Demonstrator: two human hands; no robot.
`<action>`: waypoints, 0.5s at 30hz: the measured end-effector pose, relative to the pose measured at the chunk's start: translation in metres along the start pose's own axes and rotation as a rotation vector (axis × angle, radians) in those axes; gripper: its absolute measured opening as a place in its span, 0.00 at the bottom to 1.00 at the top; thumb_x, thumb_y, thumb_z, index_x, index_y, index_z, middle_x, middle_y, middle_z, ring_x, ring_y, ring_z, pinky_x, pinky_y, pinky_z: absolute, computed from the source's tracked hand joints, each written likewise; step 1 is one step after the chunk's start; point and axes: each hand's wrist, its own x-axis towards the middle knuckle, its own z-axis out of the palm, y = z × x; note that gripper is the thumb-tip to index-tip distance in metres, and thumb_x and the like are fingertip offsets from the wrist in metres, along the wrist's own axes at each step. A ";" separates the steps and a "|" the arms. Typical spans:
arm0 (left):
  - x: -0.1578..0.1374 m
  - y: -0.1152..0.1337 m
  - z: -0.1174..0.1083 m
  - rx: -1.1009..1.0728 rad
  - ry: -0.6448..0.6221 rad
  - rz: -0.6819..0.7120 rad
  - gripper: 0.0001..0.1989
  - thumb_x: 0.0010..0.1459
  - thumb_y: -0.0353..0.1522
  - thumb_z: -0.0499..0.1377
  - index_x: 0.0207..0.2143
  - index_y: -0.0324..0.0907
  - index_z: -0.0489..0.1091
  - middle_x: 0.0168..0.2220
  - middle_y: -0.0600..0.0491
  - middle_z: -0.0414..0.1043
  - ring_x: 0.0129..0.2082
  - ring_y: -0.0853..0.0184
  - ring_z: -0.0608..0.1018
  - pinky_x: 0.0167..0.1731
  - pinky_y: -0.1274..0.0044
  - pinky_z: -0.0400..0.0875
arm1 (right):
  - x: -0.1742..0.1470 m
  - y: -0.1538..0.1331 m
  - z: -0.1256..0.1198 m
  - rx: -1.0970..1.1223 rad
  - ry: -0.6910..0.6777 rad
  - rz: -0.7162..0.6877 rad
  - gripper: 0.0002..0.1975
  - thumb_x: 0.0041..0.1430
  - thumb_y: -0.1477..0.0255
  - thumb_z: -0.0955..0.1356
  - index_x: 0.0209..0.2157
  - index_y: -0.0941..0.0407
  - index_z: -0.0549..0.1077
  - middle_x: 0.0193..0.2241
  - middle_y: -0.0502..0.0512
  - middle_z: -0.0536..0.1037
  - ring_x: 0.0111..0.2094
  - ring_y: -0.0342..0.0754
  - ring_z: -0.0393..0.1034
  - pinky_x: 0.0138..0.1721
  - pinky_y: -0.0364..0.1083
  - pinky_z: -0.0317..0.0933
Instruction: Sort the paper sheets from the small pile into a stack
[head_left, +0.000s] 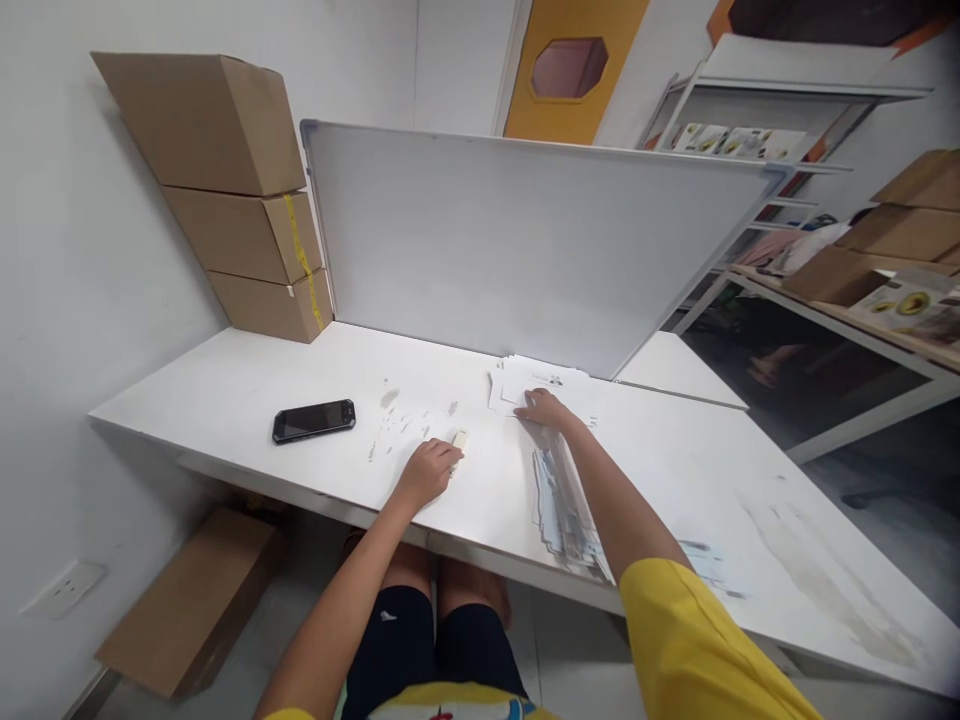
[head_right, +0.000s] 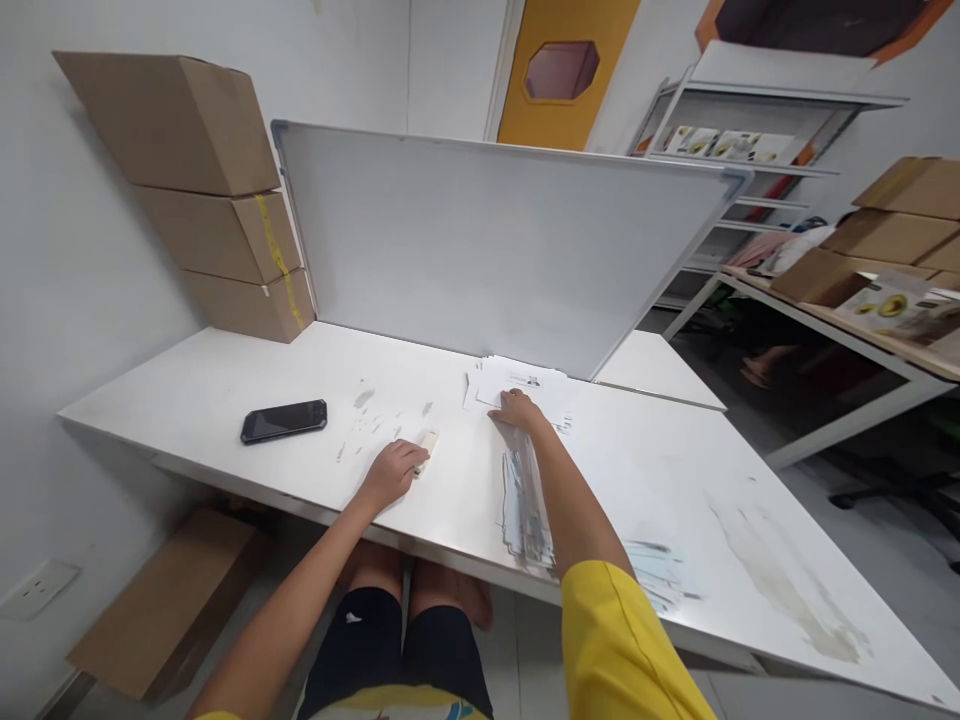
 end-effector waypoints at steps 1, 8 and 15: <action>0.000 0.000 0.000 0.000 0.002 0.001 0.22 0.49 0.16 0.50 0.41 0.42 0.71 0.39 0.49 0.75 0.40 0.61 0.72 0.40 0.69 0.70 | 0.000 -0.002 -0.001 -0.010 -0.014 -0.005 0.37 0.57 0.52 0.64 0.62 0.58 0.57 0.65 0.68 0.51 0.61 0.61 0.53 0.53 0.51 0.57; 0.002 0.001 0.000 -0.006 0.005 0.001 0.21 0.49 0.17 0.50 0.41 0.41 0.72 0.39 0.48 0.75 0.41 0.61 0.73 0.41 0.69 0.70 | 0.004 -0.007 -0.002 -0.064 -0.110 -0.008 0.45 0.50 0.49 0.68 0.62 0.61 0.55 0.64 0.72 0.50 0.62 0.64 0.51 0.51 0.52 0.59; -0.001 -0.001 0.001 -0.036 0.014 0.003 0.22 0.51 0.17 0.50 0.43 0.42 0.72 0.41 0.49 0.75 0.41 0.61 0.72 0.41 0.69 0.69 | -0.003 -0.004 -0.007 -0.037 -0.115 -0.016 0.43 0.54 0.48 0.64 0.64 0.61 0.53 0.66 0.69 0.46 0.65 0.62 0.46 0.56 0.52 0.54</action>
